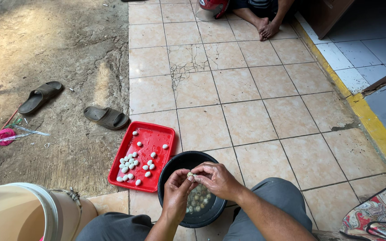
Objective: The person sits on the floor peeling small round items one at a time by hand over a black bowl of water, removing the outer skin or shell and placing the peeled white pieces onto a red tray beside them. Occasionally they reach into the water bowl to retrieve or rinse items before continuing to peel.
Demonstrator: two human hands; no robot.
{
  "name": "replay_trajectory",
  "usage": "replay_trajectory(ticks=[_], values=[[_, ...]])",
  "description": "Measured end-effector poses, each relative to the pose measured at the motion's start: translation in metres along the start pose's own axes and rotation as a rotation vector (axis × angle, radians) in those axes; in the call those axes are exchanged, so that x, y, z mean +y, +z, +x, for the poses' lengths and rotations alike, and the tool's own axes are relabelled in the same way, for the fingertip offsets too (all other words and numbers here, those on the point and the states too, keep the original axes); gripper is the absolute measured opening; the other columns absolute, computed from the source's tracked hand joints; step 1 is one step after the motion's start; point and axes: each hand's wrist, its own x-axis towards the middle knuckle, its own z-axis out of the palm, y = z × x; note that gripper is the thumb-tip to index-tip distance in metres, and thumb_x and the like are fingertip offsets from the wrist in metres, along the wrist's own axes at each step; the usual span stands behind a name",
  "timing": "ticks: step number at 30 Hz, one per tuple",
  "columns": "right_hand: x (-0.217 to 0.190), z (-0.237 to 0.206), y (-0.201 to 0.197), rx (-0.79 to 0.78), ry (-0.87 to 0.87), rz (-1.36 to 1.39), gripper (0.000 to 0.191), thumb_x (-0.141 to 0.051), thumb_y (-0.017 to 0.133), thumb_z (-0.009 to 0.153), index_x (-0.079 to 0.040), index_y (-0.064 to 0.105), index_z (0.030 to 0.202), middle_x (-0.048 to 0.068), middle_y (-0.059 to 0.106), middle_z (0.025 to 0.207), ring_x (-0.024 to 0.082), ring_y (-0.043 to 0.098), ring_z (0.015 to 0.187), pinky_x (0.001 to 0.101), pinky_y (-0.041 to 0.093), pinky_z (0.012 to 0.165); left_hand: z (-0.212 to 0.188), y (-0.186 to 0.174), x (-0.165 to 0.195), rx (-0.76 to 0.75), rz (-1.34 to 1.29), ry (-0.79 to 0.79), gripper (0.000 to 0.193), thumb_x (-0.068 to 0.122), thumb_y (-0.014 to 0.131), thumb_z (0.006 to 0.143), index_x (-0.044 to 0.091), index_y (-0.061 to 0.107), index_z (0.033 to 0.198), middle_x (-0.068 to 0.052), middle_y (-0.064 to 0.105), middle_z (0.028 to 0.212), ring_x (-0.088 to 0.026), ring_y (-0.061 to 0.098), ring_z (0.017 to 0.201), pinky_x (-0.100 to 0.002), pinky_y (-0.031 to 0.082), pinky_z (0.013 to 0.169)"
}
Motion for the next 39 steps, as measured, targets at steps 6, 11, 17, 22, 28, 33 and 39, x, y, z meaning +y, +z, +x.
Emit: replay_trajectory(ticks=[6, 11, 17, 22, 28, 33, 39], values=[[-0.002, -0.002, 0.002, 0.045, 0.090, 0.118, 0.017, -0.007, 0.064, 0.096, -0.001, 0.074, 0.109, 0.007, 0.076, 0.102, 0.012, 0.074, 0.091, 0.0276, 0.063, 0.080, -0.001, 0.003, 0.002, -0.014, 0.007, 0.028, 0.021, 0.004, 0.072, 0.089, 0.000, 0.061, 0.107, -0.010, 0.068, 0.098, -0.017, 0.071, 0.091, -0.034, 0.060, 0.087], [-0.005, -0.004, 0.001, 0.095, -0.073, -0.130, 0.014, -0.005, 0.064, 0.096, 0.000, 0.073, 0.106, 0.008, 0.078, 0.096, 0.012, 0.076, 0.085, 0.0277, 0.062, 0.074, -0.002, 0.004, 0.001, -0.008, 0.012, 0.021, 0.021, 0.004, 0.073, 0.089, 0.000, 0.062, 0.106, -0.008, 0.068, 0.097, -0.016, 0.070, 0.090, -0.033, 0.059, 0.084], [-0.013, -0.005, 0.001, 0.073, 0.046, 0.052, 0.015, -0.005, 0.063, 0.097, 0.000, 0.073, 0.106, 0.009, 0.078, 0.096, 0.014, 0.075, 0.085, 0.0280, 0.063, 0.075, -0.001, 0.005, 0.001, -0.015, -0.006, 0.050, 0.020, 0.004, 0.074, 0.089, 0.000, 0.064, 0.106, -0.009, 0.069, 0.094, -0.016, 0.069, 0.087, -0.032, 0.058, 0.082], [-0.021, -0.007, 0.001, 0.108, -0.073, -0.108, 0.013, -0.002, 0.060, 0.097, 0.000, 0.071, 0.104, 0.009, 0.076, 0.094, 0.015, 0.075, 0.085, 0.0304, 0.061, 0.073, -0.003, 0.006, -0.001, -0.006, 0.095, 0.101, 0.020, 0.001, 0.075, 0.087, -0.002, 0.066, 0.105, -0.009, 0.071, 0.097, -0.015, 0.070, 0.090, -0.030, 0.058, 0.085], [-0.028, -0.008, 0.000, 0.120, -0.037, -0.144, 0.012, -0.002, 0.060, 0.096, -0.001, 0.070, 0.102, 0.009, 0.076, 0.092, 0.016, 0.075, 0.082, 0.0310, 0.060, 0.070, -0.003, 0.008, 0.002, -0.005, -0.096, -0.020, 0.018, 0.001, 0.069, 0.091, -0.002, 0.067, 0.109, -0.010, 0.072, 0.101, -0.016, 0.070, 0.093, -0.032, 0.059, 0.087], [-0.029, -0.010, 0.001, 0.133, -0.112, -0.186, 0.012, 0.001, 0.061, 0.093, -0.001, 0.070, 0.101, 0.011, 0.076, 0.092, 0.021, 0.076, 0.081, 0.0328, 0.060, 0.070, -0.002, 0.005, 0.003, 0.003, -0.220, -0.095, 0.020, 0.002, 0.068, 0.091, -0.002, 0.068, 0.110, -0.011, 0.072, 0.103, -0.018, 0.070, 0.094, -0.033, 0.058, 0.085], [-0.023, -0.011, 0.005, 0.225, -0.387, -0.501, 0.019, 0.004, 0.061, 0.087, 0.000, 0.065, 0.105, 0.016, 0.073, 0.096, 0.031, 0.074, 0.089, 0.0385, 0.059, 0.074, 0.000, 0.003, -0.012, -0.026, 0.178, 0.130, 0.025, 0.000, 0.073, 0.091, -0.003, 0.072, 0.115, -0.010, 0.072, 0.102, -0.013, 0.066, 0.091, -0.029, 0.055, 0.082]])
